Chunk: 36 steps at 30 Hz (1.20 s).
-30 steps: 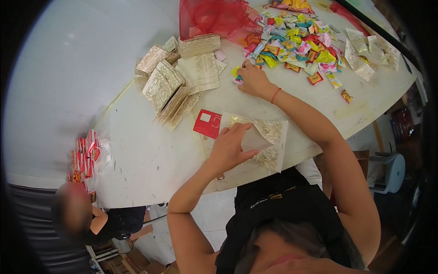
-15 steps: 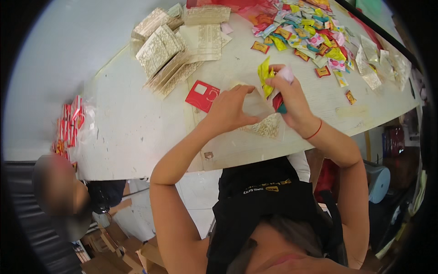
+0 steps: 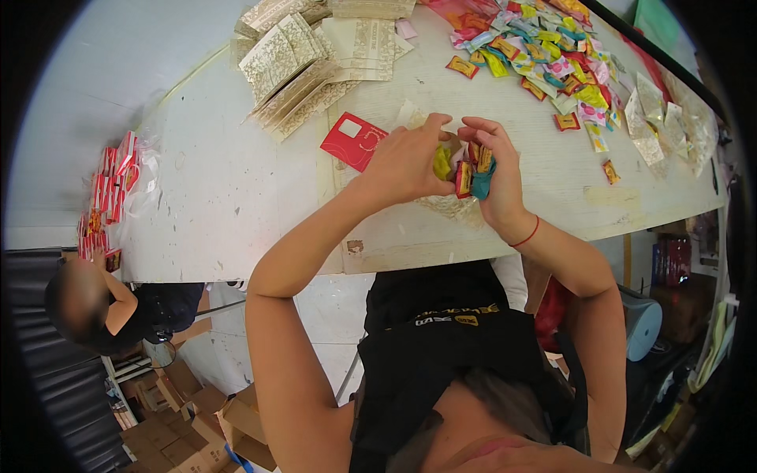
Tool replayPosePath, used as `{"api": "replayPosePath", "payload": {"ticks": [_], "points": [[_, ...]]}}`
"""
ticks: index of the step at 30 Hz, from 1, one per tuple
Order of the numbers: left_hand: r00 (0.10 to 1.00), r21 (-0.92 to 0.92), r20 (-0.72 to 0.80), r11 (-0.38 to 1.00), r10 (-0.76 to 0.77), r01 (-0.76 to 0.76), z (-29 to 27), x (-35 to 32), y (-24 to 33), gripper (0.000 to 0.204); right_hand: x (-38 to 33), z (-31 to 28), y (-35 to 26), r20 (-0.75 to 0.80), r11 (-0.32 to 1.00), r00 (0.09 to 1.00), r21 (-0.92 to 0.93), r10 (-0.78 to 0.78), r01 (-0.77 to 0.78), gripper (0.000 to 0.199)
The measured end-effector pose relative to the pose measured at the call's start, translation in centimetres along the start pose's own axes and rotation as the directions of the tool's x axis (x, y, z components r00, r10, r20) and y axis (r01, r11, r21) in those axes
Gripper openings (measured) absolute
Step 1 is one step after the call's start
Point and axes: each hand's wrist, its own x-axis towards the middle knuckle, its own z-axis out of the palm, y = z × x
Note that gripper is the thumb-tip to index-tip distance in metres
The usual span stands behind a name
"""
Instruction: The person places small, individually wrapped candies into small, patterned paper bags. The person then folds the top of the bag to close it and places the finished bag on the table.
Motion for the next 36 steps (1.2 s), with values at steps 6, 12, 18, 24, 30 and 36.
{"api": "replayPosePath", "payload": {"ticks": [6, 12, 18, 24, 30, 36], "points": [[0.995, -0.052, 0.097, 0.998, -0.040, 0.045, -0.4, 0.0, 0.3, 0.102, 1.0, 2.0, 1.4, 0.038, 0.997, 0.997, 0.044, -0.071, 0.069, 0.023], [0.996, -0.179, 0.082, 0.984, 0.028, -0.013, -0.7, -0.1, 0.4, 0.125, 1.3, 2.6, 1.9, 0.110, 0.767, 0.919, -0.517, -0.380, 0.379, 0.018], [0.995, -0.163, 0.084, 0.986, 0.050, -0.036, -0.9, 0.2, 0.2, 0.129, 3.1, 1.6, 0.9, 0.075, 0.997, 0.995, -0.043, -0.063, 0.066, 0.020], [0.992, -0.196, 0.000, 0.973, 0.125, -0.122, -0.6, 0.1, -0.7, 0.128, 2.1, 3.8, 2.2, 0.074, 0.963, 0.980, -0.186, -0.185, 0.196, 0.028], [0.989, -0.250, 0.128, 0.968, 0.069, -0.035, -1.1, 0.2, 0.2, 0.127, 0.7, 0.2, -0.4, 0.126, 0.958, 0.991, -0.276, -0.042, 0.075, 0.036], [0.987, -0.257, 0.130, 0.965, 0.091, -0.055, -0.9, 0.4, 0.0, 0.125, -1.6, -2.4, -2.7, 0.550, 0.578, 0.827, -0.641, -0.114, 0.506, 0.036]]}}
